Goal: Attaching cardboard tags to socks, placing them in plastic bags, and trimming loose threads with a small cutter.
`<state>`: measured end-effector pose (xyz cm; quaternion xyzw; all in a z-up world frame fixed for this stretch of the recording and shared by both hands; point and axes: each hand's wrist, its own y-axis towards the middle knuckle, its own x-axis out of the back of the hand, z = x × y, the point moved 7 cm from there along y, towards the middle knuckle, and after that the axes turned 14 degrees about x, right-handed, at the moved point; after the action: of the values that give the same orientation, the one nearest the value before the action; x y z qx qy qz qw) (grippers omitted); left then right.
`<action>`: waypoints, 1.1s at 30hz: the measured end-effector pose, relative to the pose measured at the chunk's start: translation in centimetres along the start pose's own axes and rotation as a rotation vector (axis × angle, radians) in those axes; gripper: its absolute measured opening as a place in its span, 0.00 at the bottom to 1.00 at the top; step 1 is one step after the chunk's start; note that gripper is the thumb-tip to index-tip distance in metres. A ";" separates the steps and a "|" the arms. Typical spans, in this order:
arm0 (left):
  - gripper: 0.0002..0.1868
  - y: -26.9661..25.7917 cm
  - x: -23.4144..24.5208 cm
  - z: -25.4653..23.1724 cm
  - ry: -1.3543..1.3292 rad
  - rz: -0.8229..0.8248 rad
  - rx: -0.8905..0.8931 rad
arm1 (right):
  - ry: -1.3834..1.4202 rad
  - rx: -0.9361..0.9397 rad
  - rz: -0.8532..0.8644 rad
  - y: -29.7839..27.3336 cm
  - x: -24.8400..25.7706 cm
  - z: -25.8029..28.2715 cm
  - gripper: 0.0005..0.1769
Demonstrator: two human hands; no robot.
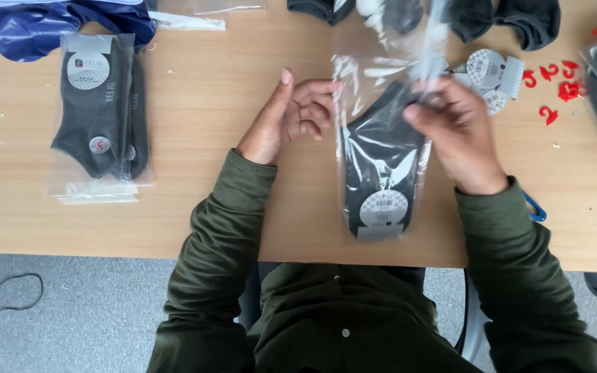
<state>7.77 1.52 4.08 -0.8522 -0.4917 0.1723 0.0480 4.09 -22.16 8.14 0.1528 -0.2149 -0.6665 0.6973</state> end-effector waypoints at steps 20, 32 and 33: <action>0.11 2.7 1.6 4.7 0.453 -0.334 0.038 | -0.100 -0.380 0.255 -0.3 0.0 -6.2 0.10; 0.15 1.9 1.1 3.2 0.716 -0.469 -0.271 | -0.186 -0.282 0.309 -0.4 -1.3 -5.8 0.05; 0.18 1.8 0.6 2.9 0.703 -0.426 -0.316 | -0.170 -0.255 0.296 -0.4 -1.4 -5.6 0.05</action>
<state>8.50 0.87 0.73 -0.7354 -0.6307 -0.2191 0.1158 6.55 -21.22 2.95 -0.0268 -0.2072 -0.5889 0.7807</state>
